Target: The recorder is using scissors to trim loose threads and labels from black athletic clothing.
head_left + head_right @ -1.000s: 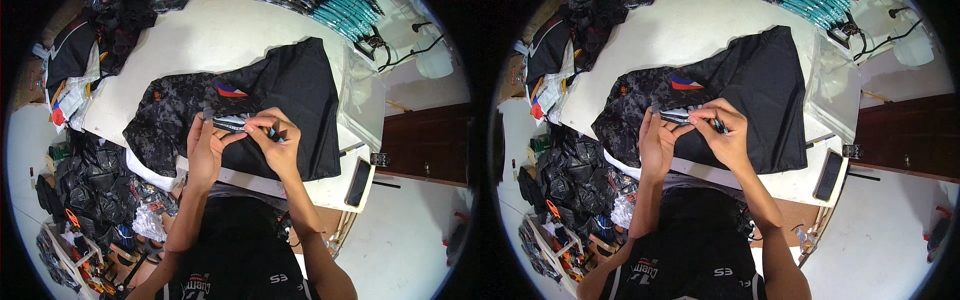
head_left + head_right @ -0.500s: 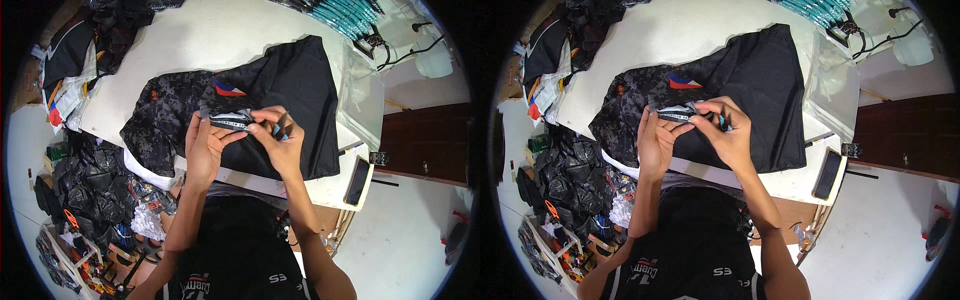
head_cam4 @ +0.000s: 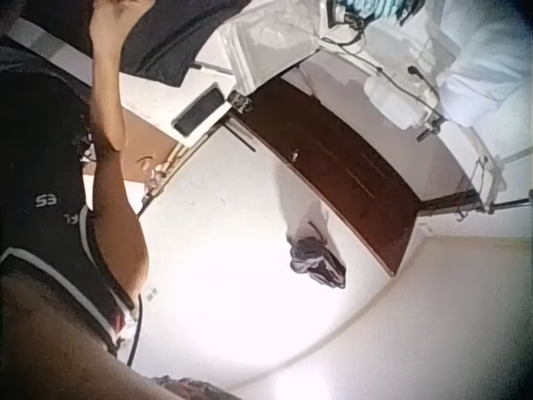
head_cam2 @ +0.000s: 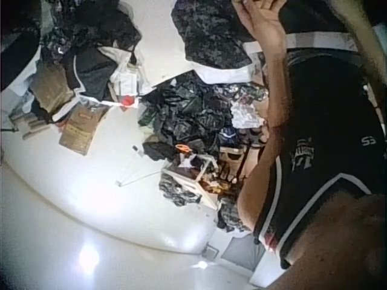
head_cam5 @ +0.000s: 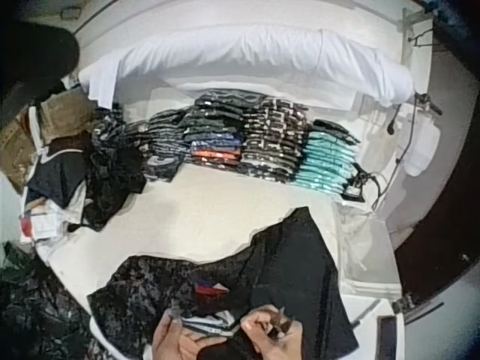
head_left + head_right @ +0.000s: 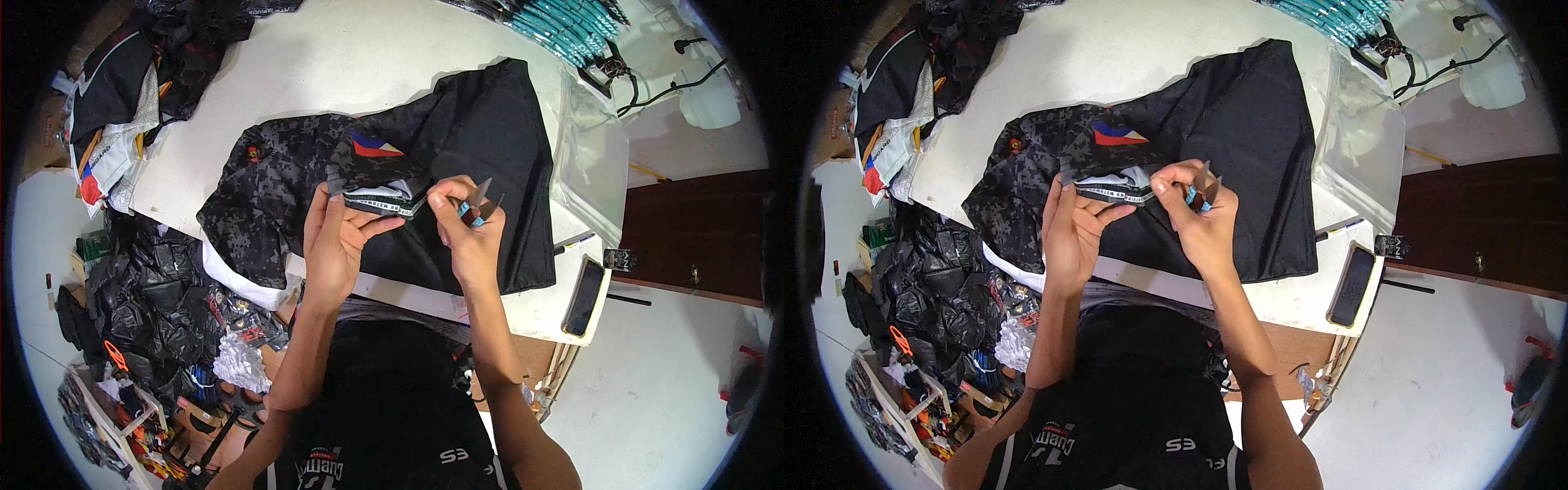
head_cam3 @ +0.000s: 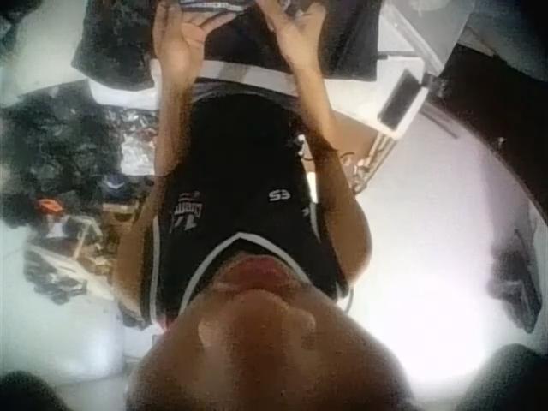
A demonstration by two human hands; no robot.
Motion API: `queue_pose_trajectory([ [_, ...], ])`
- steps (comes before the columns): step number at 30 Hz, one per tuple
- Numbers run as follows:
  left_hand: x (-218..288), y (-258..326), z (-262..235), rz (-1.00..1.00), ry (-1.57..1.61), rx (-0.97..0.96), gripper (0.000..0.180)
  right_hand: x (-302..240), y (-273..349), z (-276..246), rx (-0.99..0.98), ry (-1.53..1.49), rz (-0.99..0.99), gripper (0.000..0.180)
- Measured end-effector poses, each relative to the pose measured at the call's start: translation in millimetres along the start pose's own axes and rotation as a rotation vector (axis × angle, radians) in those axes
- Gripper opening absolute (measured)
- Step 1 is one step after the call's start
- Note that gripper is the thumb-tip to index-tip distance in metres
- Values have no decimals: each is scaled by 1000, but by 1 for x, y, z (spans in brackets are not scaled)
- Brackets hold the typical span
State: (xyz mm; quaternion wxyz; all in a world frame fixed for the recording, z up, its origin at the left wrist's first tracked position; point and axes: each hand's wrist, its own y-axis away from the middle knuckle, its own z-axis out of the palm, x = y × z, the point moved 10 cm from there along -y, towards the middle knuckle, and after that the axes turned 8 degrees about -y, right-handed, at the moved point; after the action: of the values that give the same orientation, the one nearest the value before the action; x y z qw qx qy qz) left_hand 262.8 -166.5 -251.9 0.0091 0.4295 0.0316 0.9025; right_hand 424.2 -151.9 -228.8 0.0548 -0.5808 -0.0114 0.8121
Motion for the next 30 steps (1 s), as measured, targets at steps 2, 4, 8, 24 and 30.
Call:
queue_pose_trajectory([
  [2, 0, 1, -1, -4, 6, -3, 20, -5, 2, 13, -116, 129, -98, 8],
  [4, -1, 1, -1, -16, -2, 1, 20, -14, 4, 25, -136, 277, -147, 14],
  [8, 0, 0, -3, -12, -28, -2, 20, -12, 0, 12, -49, 241, -136, 13],
  [24, -5, -1, -18, -9, 132, 8, 24, -3, 5, 19, -103, 139, -136, 10],
  [30, -7, 0, -18, -21, 135, 16, 25, 3, 4, 20, -111, 126, -89, 8],
])
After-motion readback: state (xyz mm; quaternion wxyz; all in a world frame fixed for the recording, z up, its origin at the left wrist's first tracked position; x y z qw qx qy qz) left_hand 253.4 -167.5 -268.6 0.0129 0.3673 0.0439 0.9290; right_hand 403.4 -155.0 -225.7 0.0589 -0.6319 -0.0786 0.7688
